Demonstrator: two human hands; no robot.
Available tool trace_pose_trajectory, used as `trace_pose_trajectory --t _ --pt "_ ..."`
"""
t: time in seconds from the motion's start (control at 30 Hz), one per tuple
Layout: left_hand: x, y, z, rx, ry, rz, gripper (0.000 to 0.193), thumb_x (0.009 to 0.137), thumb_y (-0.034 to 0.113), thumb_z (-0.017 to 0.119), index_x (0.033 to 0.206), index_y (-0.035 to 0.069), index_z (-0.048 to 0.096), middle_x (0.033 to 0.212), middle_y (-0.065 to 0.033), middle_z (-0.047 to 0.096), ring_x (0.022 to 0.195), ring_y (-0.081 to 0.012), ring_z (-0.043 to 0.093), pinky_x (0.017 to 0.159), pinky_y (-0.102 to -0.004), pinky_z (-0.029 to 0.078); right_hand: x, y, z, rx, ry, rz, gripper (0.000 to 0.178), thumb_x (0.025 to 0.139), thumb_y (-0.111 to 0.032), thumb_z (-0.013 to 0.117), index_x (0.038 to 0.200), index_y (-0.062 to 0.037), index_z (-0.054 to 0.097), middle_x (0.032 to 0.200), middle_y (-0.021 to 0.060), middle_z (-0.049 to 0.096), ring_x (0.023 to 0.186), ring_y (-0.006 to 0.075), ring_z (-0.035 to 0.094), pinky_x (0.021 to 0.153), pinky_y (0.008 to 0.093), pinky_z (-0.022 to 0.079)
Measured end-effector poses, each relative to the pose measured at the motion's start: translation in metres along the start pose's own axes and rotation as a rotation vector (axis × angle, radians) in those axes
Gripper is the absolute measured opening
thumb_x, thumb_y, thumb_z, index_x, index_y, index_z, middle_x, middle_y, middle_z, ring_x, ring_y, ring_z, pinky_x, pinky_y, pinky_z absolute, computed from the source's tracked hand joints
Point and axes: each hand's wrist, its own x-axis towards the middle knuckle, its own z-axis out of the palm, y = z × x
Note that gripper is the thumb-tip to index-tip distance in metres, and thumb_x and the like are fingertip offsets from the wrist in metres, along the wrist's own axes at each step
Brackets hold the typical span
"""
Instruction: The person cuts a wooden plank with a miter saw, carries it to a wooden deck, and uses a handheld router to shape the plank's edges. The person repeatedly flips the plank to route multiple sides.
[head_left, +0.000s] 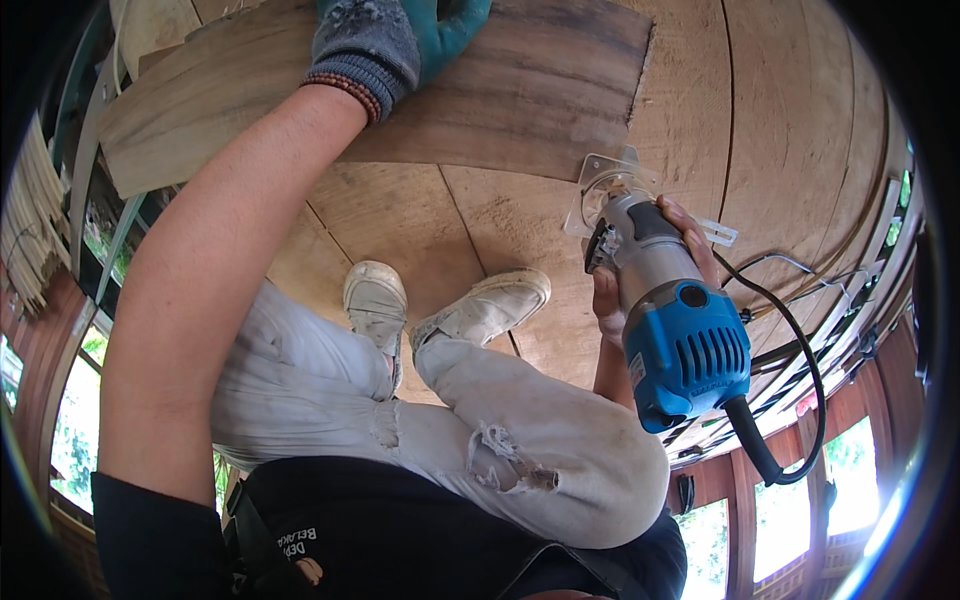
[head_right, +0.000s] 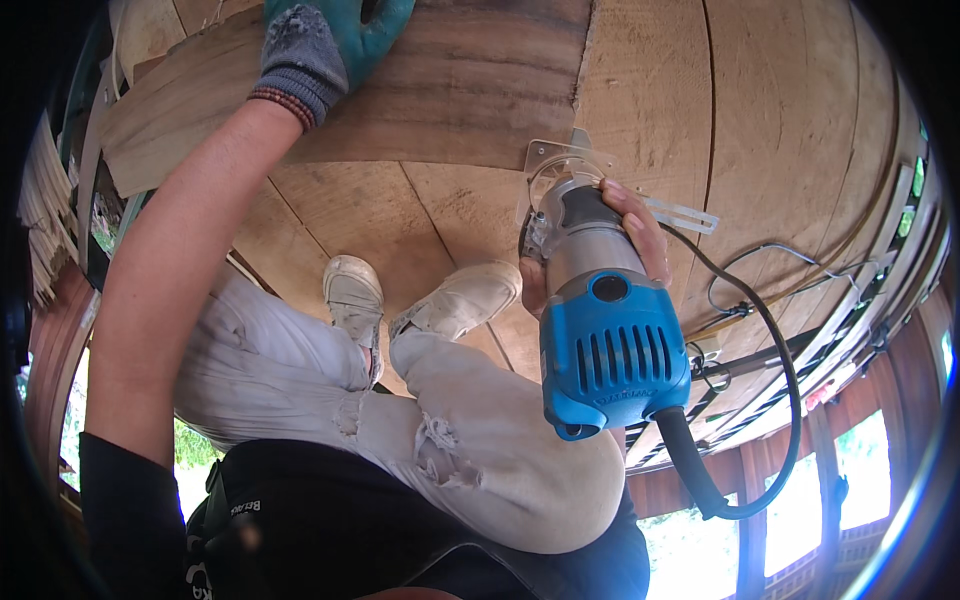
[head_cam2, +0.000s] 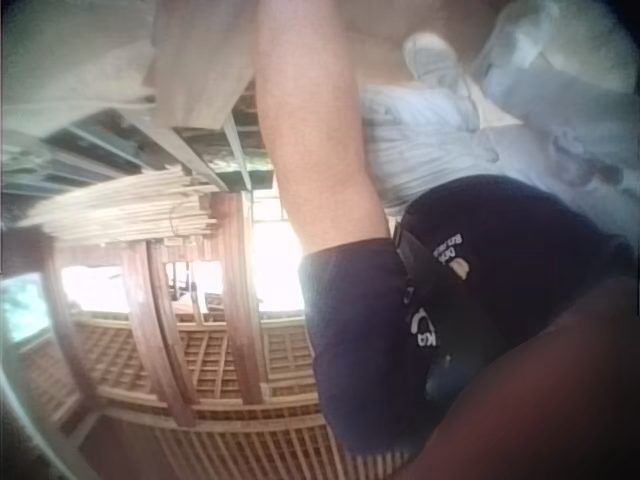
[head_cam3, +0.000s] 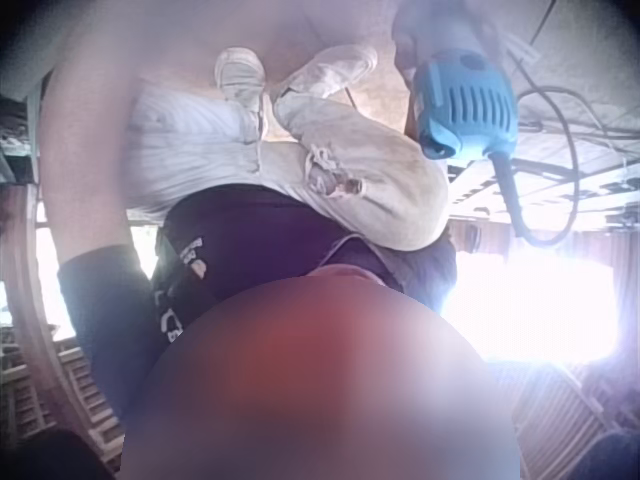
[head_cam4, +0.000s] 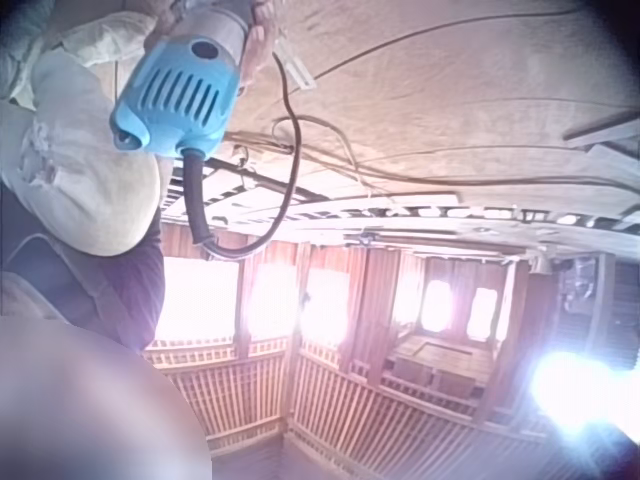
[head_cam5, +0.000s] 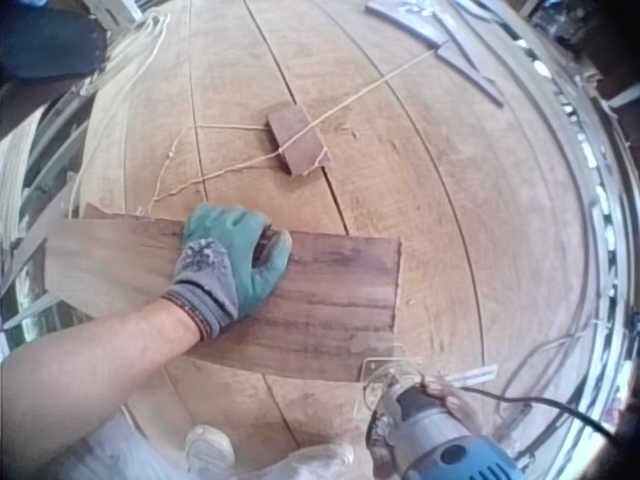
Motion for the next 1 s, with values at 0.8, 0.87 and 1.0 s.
trace_pose_trajectory --t 0.8,0.87,1.0 --pt "0.0010 -0.0005 0.0000 -0.027 -0.005 0.003 0.026 0.089 0.033 0.067 0.078 0.010 0.062 0.080 -0.0119 0.064 0.082 -0.0344 0.062 0.082 -0.0477 0.043 0.0099 -0.0002 -0.0009 -0.014 0.004 0.010 0.082 0.082 -0.038 0.086 0.143 -0.0086 0.040 0.131 0.0213 0.060 0.126 0.0364 0.060 0.112 0.0527 0.047" --pt "0.0011 -0.0009 -0.0001 -0.029 -0.010 -0.001 0.026 0.089 0.033 0.067 0.079 0.010 0.062 0.080 -0.0118 0.064 0.082 -0.0343 0.062 0.082 -0.0476 0.043 0.0092 -0.0003 0.0001 -0.024 0.007 0.013 0.082 0.082 -0.038 0.086 0.143 -0.0086 0.040 0.130 0.0208 0.060 0.126 0.0364 0.060 0.113 0.0529 0.047" --pt "0.0018 -0.0007 -0.0004 -0.040 -0.020 -0.003 0.026 0.089 0.033 0.067 0.079 0.010 0.062 0.080 -0.0118 0.064 0.083 -0.0341 0.062 0.082 -0.0474 0.043 0.0094 0.0014 0.0005 -0.002 0.018 0.017 0.082 0.082 -0.038 0.086 0.144 -0.0084 0.040 0.131 0.0207 0.060 0.127 0.0365 0.060 0.113 0.0532 0.046"
